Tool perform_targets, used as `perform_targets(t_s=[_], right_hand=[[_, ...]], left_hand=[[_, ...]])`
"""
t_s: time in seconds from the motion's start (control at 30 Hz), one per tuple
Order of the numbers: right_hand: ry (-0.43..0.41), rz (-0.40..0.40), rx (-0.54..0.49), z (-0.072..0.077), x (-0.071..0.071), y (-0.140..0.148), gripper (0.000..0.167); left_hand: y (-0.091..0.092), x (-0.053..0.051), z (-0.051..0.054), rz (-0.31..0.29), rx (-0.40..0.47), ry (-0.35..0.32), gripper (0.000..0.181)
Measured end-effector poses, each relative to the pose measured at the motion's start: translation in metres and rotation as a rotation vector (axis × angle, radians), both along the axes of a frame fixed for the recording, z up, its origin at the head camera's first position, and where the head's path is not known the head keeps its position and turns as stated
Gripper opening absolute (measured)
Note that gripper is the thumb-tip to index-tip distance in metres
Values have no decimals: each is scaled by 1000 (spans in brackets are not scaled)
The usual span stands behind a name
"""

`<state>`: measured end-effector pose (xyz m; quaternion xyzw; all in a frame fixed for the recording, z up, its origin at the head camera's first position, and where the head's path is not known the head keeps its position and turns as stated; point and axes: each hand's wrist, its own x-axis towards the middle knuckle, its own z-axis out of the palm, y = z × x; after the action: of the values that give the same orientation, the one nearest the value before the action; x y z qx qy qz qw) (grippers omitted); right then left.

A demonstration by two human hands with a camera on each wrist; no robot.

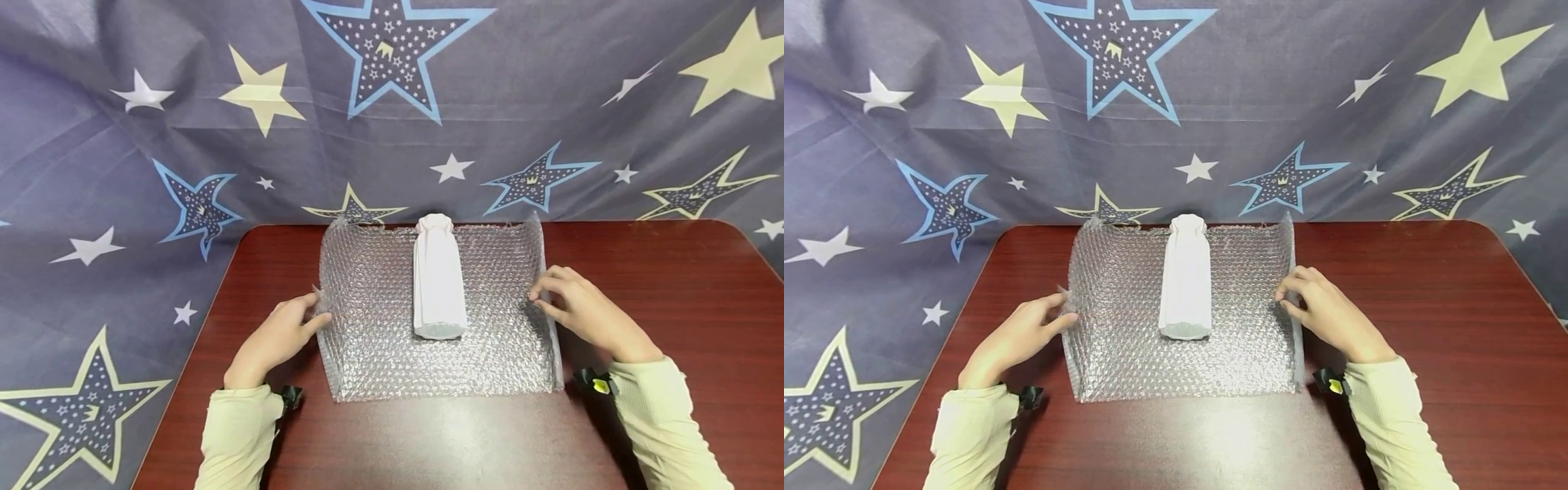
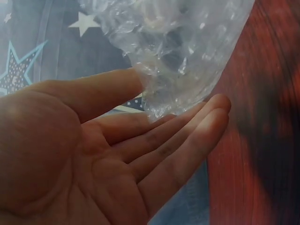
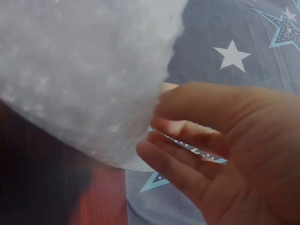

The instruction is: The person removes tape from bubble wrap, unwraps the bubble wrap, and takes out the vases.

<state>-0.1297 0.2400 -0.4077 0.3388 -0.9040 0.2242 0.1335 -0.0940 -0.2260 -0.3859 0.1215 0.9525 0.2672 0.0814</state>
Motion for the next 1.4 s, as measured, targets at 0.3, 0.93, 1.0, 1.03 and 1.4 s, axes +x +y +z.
perform_targets(t_s=[0.3, 0.93, 1.0, 1.03, 1.4], right_hand=[[-28, -6, 23, -1, 0, 4, 23], [9, -20, 20, 0, 3, 23, 34], [5, -24, 27, 0, 3, 26, 33], [2, -27, 30, 1, 2, 26, 32], [-33, -85, 55, 12, 7, 29, 19]], left_hand=[[-8, 1, -2, 0, 13, -1, 20], [-16, 5, 7, 3, -20, -112, 57], [-16, 6, 9, -2, -23, -118, 58], [-17, 6, 10, -2, -28, -119, 58], [-24, 15, 24, 35, -34, -80, 43]])
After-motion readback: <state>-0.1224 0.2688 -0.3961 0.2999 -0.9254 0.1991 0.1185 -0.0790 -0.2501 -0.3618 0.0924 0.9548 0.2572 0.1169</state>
